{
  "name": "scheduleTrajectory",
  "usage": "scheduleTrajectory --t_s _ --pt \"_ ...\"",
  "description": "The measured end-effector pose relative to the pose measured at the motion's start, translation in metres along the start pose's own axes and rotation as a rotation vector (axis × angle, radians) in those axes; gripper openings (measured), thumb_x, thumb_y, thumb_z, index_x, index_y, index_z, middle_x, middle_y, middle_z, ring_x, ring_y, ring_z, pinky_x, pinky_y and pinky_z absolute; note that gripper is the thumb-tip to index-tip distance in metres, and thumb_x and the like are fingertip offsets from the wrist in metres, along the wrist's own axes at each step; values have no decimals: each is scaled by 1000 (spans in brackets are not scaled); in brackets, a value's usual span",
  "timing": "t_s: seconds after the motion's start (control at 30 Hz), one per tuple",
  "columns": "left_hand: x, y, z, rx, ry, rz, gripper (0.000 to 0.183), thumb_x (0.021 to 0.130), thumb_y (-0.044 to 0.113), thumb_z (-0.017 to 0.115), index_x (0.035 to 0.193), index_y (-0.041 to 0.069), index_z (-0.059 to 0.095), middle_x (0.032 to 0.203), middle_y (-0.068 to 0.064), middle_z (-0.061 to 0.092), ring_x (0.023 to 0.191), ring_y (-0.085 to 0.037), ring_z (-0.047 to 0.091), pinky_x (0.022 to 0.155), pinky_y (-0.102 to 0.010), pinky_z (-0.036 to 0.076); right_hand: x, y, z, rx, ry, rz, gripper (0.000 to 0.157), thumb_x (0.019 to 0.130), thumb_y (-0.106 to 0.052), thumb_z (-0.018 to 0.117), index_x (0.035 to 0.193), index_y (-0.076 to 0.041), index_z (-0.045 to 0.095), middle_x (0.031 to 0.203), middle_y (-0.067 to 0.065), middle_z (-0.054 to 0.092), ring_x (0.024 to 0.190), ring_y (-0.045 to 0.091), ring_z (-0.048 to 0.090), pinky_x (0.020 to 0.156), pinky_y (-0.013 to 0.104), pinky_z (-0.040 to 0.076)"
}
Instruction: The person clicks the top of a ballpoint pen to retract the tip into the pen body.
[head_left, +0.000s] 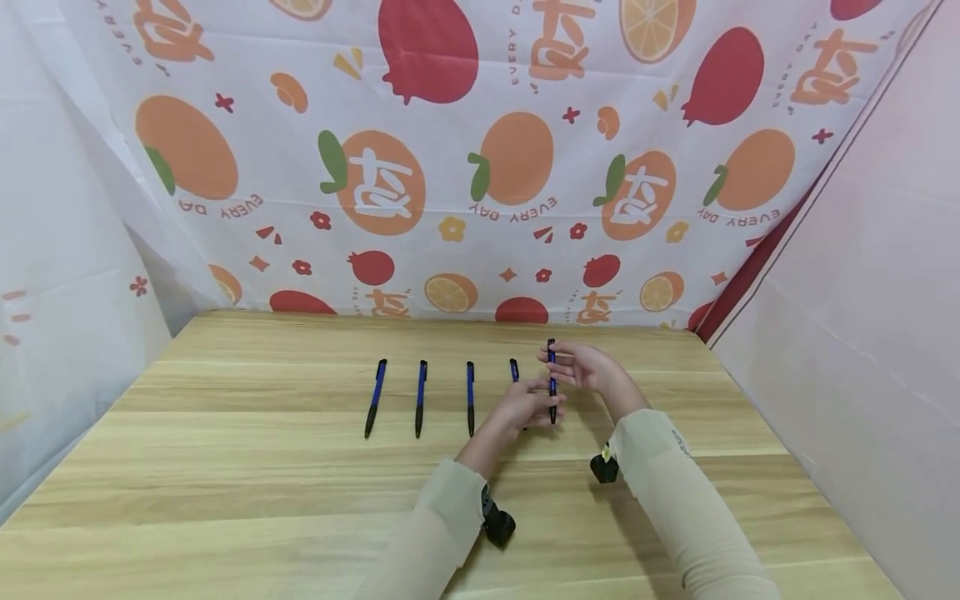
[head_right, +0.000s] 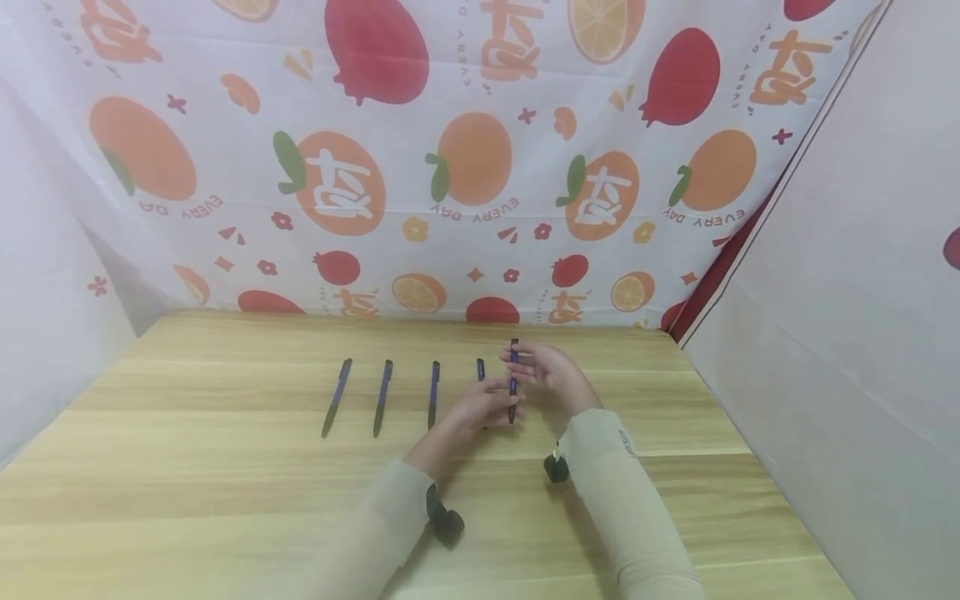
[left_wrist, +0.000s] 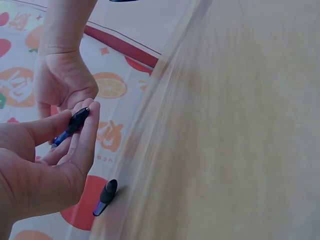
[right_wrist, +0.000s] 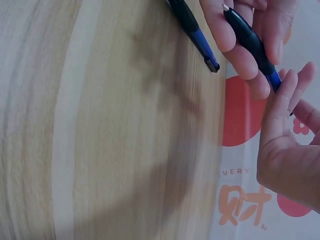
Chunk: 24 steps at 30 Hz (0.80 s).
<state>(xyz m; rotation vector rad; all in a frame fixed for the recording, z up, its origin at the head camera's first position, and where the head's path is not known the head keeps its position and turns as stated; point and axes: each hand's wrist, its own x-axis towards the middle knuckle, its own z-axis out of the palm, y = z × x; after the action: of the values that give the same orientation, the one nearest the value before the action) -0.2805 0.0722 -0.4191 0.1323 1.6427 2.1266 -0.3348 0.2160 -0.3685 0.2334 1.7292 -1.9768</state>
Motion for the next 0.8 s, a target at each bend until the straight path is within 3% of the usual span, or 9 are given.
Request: scheduleTrajectory --t_s 0.27,0.5,0.8 --pt "-3 -1 2 -6 -9 37 39 91 -5 51 127 -13 40 117 -28 54 102 -40 56 81 -42 49 -1 -2 2 4 7 -3 36 98 -18 44 130 0 45 99 7 66 70 10 64 70 22 52" --pt "-3 -6 6 -30 10 55 38 90 -8 50 126 -14 41 115 -30 54 100 -41 57 79 -42 50 -1 0 1 -80 5 -15 43 100 -20 40 136 3 37 97 4 66 66 7 62 73 22 51" --pt "-4 -8 10 -28 45 52 39 90 -6 52 127 -12 41 113 -29 56 94 -37 61 75 -39 52 2 -2 1 -104 38 20 49 99 -34 39 131 3 43 90 1 67 63 7 59 71 23 51"
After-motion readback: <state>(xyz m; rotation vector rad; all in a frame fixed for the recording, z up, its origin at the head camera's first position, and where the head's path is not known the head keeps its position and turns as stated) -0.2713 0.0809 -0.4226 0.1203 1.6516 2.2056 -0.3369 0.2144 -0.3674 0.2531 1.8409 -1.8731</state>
